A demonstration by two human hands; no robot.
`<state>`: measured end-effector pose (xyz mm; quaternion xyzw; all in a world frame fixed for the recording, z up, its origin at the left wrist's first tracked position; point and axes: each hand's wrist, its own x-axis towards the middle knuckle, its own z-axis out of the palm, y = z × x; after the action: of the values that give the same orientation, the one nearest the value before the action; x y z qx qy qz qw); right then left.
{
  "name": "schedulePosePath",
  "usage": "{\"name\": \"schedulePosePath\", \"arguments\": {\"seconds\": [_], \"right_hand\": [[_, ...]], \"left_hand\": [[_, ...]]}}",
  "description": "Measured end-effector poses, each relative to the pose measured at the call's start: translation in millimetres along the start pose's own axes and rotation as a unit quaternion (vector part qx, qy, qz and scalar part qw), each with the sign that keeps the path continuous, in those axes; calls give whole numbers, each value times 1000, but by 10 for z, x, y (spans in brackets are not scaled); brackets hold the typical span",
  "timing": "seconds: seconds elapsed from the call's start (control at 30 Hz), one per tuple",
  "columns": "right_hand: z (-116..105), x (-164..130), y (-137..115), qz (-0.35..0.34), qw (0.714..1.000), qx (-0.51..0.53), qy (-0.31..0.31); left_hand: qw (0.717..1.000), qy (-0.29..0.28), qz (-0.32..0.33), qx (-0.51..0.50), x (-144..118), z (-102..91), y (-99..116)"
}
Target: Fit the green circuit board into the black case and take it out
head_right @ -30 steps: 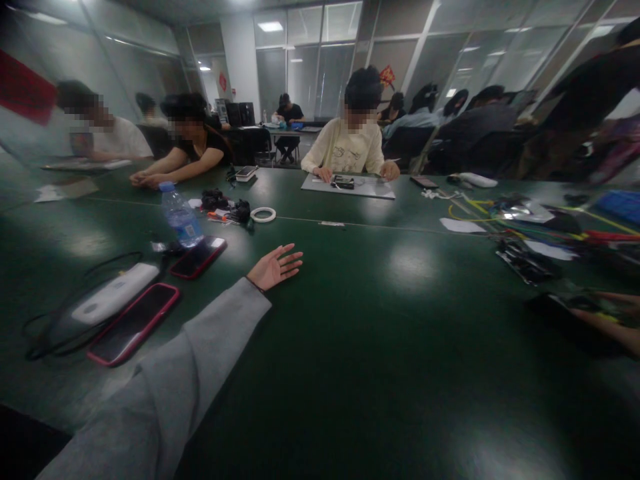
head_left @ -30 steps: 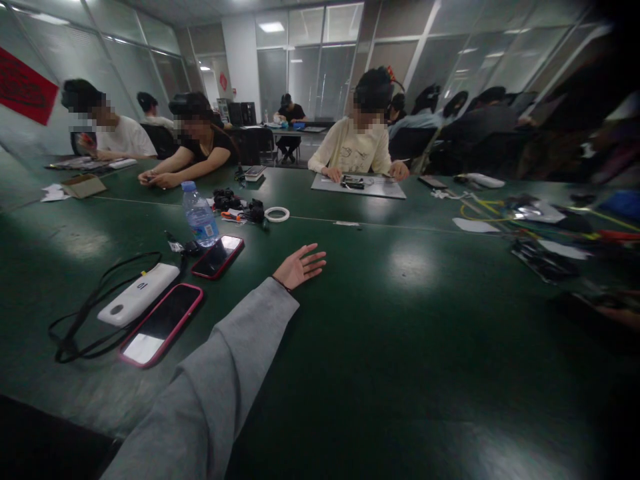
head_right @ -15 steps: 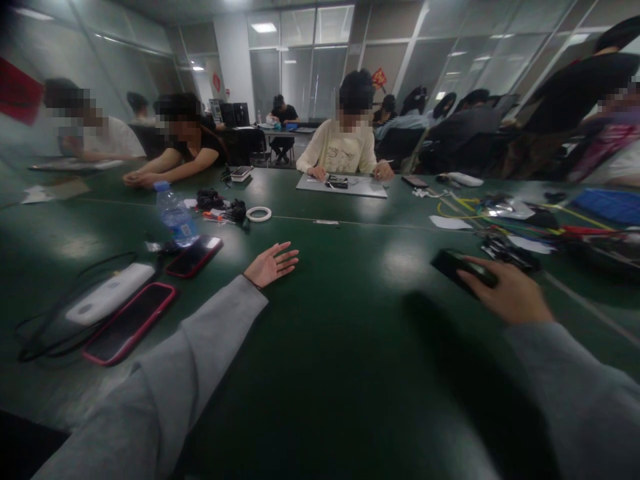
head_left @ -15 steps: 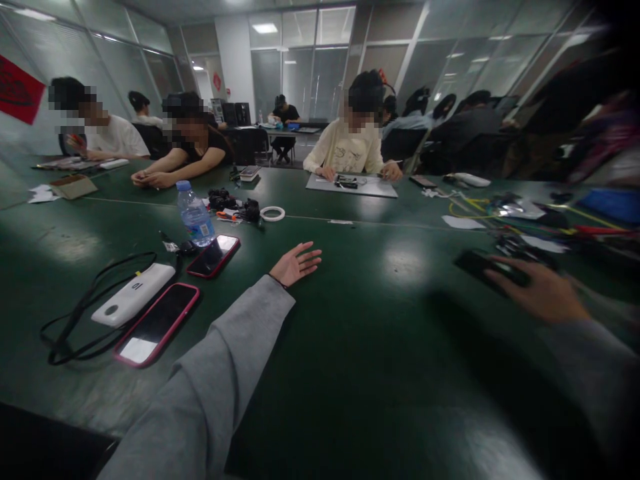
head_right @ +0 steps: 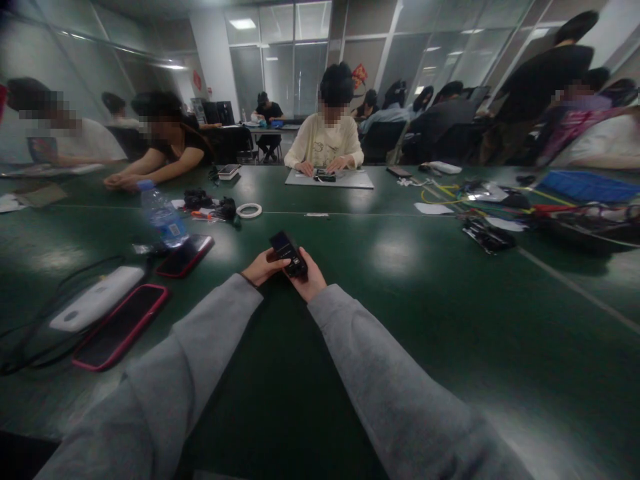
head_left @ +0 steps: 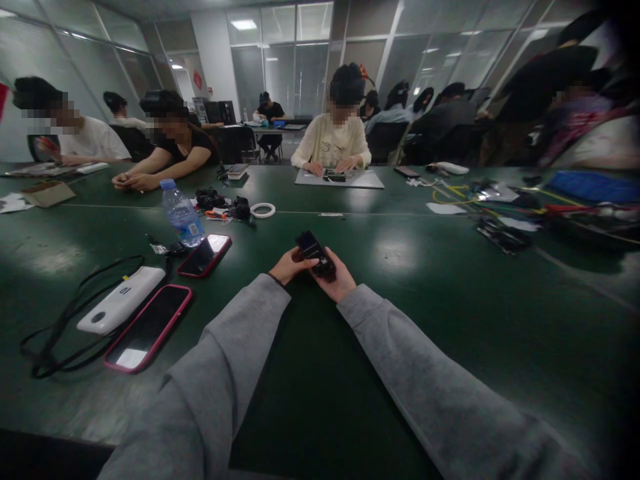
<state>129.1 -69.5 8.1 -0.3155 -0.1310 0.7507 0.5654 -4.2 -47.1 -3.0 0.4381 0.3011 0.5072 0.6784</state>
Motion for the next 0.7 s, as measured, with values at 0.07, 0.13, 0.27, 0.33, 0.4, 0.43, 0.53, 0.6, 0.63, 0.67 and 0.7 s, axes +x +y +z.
{"name": "schedulePosePath", "arguments": {"seconds": [0.07, 0.13, 0.27, 0.33, 0.4, 0.43, 0.53, 0.6, 0.63, 0.67, 0.7], "right_hand": [[-26, -6, -31, 9, 1000, 5, -10], [-40, 0, -39, 22, 999, 6, -22], [-59, 23, -37, 59, 997, -1, -42], [-67, 29, -40, 68, 996, -4, -49], [-71, 31, -44, 72, 995, -8, -61], [-72, 30, -45, 75, 995, -9, -68], [-71, 29, -39, 78, 993, -9, -88], [-72, 31, -30, 74, 993, -7, -95], [-75, 32, -24, 72, 993, -7, -97], [-79, 34, -19, 70, 993, -7, -99], [-84, 36, -14, 67, 993, -8, -101]], "left_hand": [[1000, 7, 14, 10, 3, 5, -1], [1000, 13, 24, 13, 8, 7, -7], [999, 21, 27, 14, 25, -7, -29], [999, 23, 27, 17, 37, -18, -39], [999, 22, 27, 17, 47, -27, -45], [999, 21, 27, 14, 51, -29, -47], [1000, 22, 22, 0, 51, -26, -42], [999, 27, 17, -7, 45, -16, -31], [999, 30, 15, -9, 40, -10, -25], [999, 31, 13, -10, 35, -3, -17], [999, 31, 11, -12, 30, 3, -10]]}}
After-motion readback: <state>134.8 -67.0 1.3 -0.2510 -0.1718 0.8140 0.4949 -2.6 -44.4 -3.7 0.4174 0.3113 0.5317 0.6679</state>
